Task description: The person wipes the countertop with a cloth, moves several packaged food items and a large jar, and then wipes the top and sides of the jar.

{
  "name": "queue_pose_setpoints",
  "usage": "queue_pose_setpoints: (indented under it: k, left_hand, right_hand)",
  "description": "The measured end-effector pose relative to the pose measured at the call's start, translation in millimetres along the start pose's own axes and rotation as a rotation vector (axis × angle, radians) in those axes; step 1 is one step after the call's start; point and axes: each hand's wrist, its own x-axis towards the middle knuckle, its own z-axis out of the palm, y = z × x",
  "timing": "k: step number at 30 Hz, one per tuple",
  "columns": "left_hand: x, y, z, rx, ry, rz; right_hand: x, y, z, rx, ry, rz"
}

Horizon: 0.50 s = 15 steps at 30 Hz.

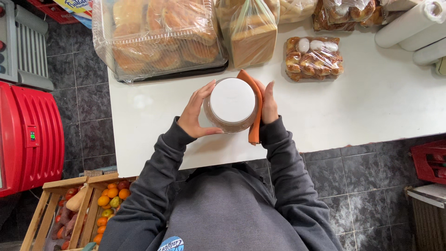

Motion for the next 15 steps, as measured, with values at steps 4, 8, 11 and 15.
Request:
queue_pose_setpoints:
  k: [4, 8, 11, 15]
  left_hand:
    - [1.1, -5.5, 0.3, -0.068, -0.025, -0.026]
    - [-2.7, 5.2, 1.6, -0.014, 0.009, -0.068]
    - [-5.3, 14.5, 11.0, 0.043, 0.102, -0.084]
    - [-10.7, 28.2, 25.0, 0.105, 0.177, -0.102]
  right_hand:
    - [8.7, 7.3, -4.2, 0.003, 0.006, 0.076]
    - [-2.1, 4.8, 3.6, -0.092, 0.118, -0.044]
    - [-14.3, 0.0, 17.2, -0.238, 0.2, -0.235]
    - [-29.9, 10.4, 29.9, -0.294, 0.308, -0.361]
